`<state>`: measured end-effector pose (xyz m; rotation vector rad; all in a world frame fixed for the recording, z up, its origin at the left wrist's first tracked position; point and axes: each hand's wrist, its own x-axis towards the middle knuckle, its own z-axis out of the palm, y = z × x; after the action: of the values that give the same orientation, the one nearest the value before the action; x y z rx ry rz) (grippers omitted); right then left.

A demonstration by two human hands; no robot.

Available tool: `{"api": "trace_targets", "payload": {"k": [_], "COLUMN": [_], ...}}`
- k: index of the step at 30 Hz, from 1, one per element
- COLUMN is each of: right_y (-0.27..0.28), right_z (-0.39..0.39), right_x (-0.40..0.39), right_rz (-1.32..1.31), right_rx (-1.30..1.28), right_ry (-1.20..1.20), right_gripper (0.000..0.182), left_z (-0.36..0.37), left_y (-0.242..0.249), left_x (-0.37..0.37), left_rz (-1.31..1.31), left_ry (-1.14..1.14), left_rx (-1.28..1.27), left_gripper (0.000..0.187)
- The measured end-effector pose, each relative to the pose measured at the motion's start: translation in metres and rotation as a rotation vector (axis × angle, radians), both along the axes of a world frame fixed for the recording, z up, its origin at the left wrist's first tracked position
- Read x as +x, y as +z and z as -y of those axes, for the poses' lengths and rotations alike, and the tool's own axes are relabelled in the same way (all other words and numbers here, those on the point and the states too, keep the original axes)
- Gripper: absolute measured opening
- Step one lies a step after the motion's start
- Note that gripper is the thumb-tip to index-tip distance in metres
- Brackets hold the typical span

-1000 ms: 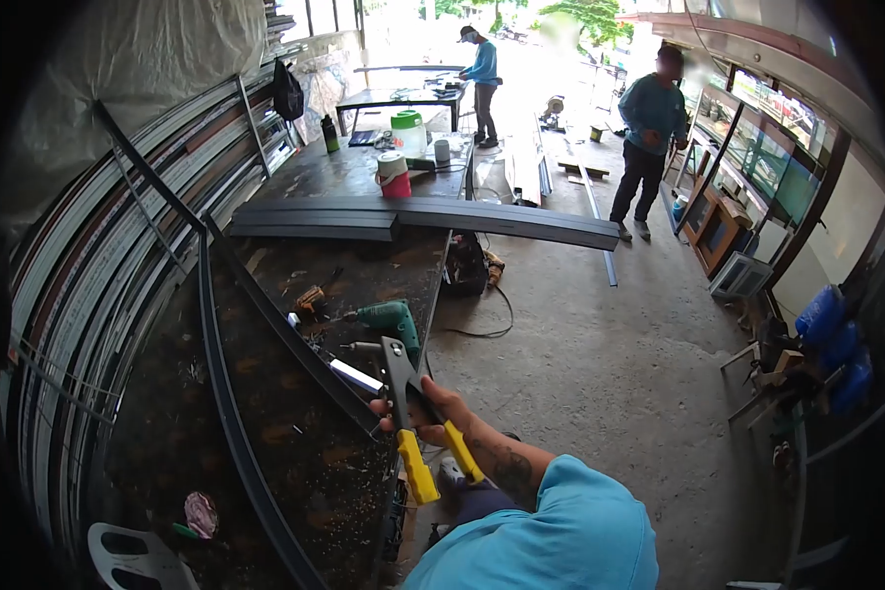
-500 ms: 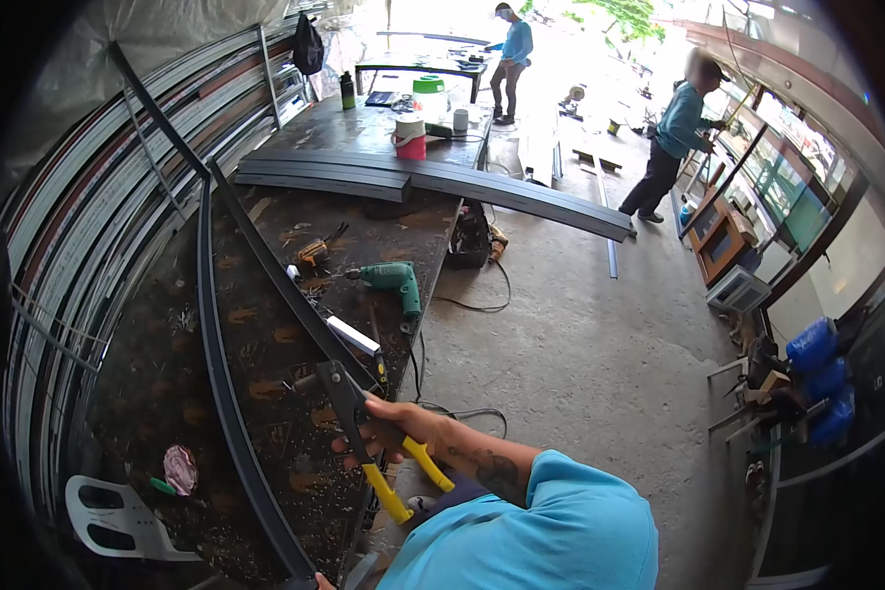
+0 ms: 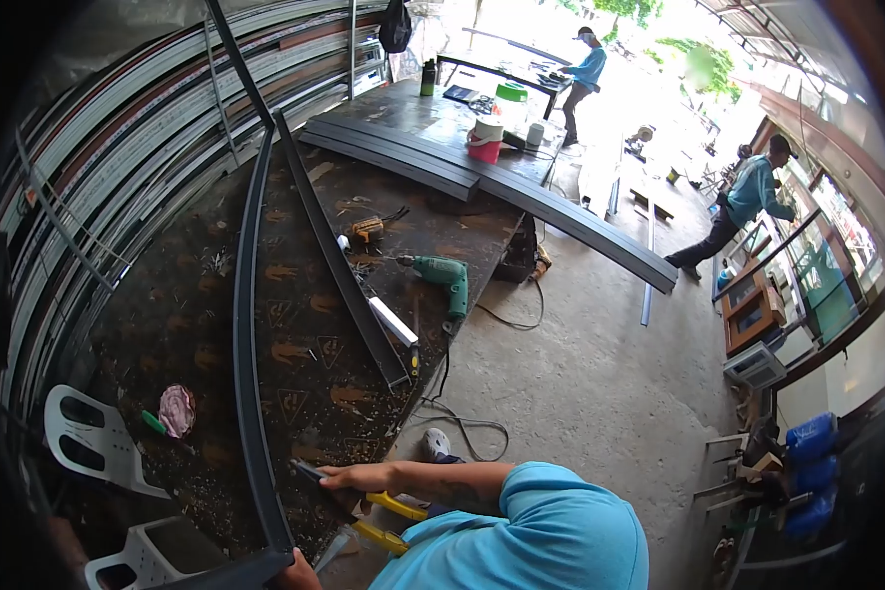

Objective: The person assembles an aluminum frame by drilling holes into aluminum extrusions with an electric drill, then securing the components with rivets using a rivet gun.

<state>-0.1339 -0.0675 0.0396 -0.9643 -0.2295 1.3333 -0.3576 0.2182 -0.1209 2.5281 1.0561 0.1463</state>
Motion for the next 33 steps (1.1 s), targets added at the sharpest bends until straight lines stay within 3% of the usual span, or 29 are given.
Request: {"api": "trace_targets", "payload": {"k": [2,4,5,6,7,8,9,11,12,13,14,17,21,25,27,33], "right_y": [0.006,0.001,-0.002,-0.008,-0.016,-0.022,-0.017,-0.033,-0.007,0.013,-0.003,-0.007,-0.016,-0.043,-0.052,-0.06], "right_z": [-0.011,-0.026,-0.033,-0.042,-0.05,-0.058,-0.061,-0.075,-0.072,-0.074,-0.077,-0.091,-0.111,-0.124,-0.133,-0.137], "right_x": [0.004,0.006,0.006,0.006,0.007,0.008,0.013,0.006,0.017,0.02,0.021,0.036,0.047,0.044,0.038,0.031], "right_rz": [0.006,0.078,0.069,0.057,0.088,0.121,0.122,0.212,0.178,0.225,0.188,0.06,0.04,-0.02,0.045,-0.036], "right_rx": [-0.101,-0.101,-0.093,-0.089,-0.053,-0.015,-0.026,-0.047,-0.02,-0.164,-0.156,-0.177,-0.207,-0.199,-0.19,-0.224], "right_ry": [0.022,0.1,0.114,0.134,0.153,0.185,0.242,0.131,0.24,0.267,0.285,0.393,0.506,0.626,0.684,0.692], "right_gripper": [0.061,0.062,0.06,0.06,0.06,0.059,0.069,0.064,0.067,0.067,0.066,0.064,0.063,0.062,0.05,0.051], "left_z": [0.015,0.022,0.018,0.011,0.005,0.004,0.008,0.021,0.018,0.019,0.015,0.018,0.016,0.017,0.016,0.018], "left_y": [0.043,0.073,0.062,0.04,0.029,0.03,0.038,0.047,0.056,0.061,0.05,0.045,0.032,0.06,0.064,0.066], "left_x": [0.018,0.026,0.023,0.021,0.016,0.014,0.02,0.03,0.036,0.036,0.033,0.03,0.021,0.036,0.041,0.044], "left_rz": [-0.014,-0.233,-0.241,-0.017,0.202,0.23,0.26,0.428,0.404,0.29,0.297,0.237,0.233,0.215,0.194,0.258], "left_ry": [0.027,0.057,0.074,-0.003,-0.076,-0.13,-0.169,-0.077,-0.056,-0.054,-0.111,0.062,0.101,0.127,0.166,0.135], "left_rx": [-0.08,-0.226,-0.227,-0.067,0.096,0.102,0.112,0.002,-0.145,-0.09,0.057,0.003,-0.039,-0.117,-0.178,-0.013], "left_gripper": [0.055,0.047,0.047,0.037,0.046,0.046,0.046,0.039,0.032,0.026,0.026,0.037,0.043,0.042,0.041,0.041]}}
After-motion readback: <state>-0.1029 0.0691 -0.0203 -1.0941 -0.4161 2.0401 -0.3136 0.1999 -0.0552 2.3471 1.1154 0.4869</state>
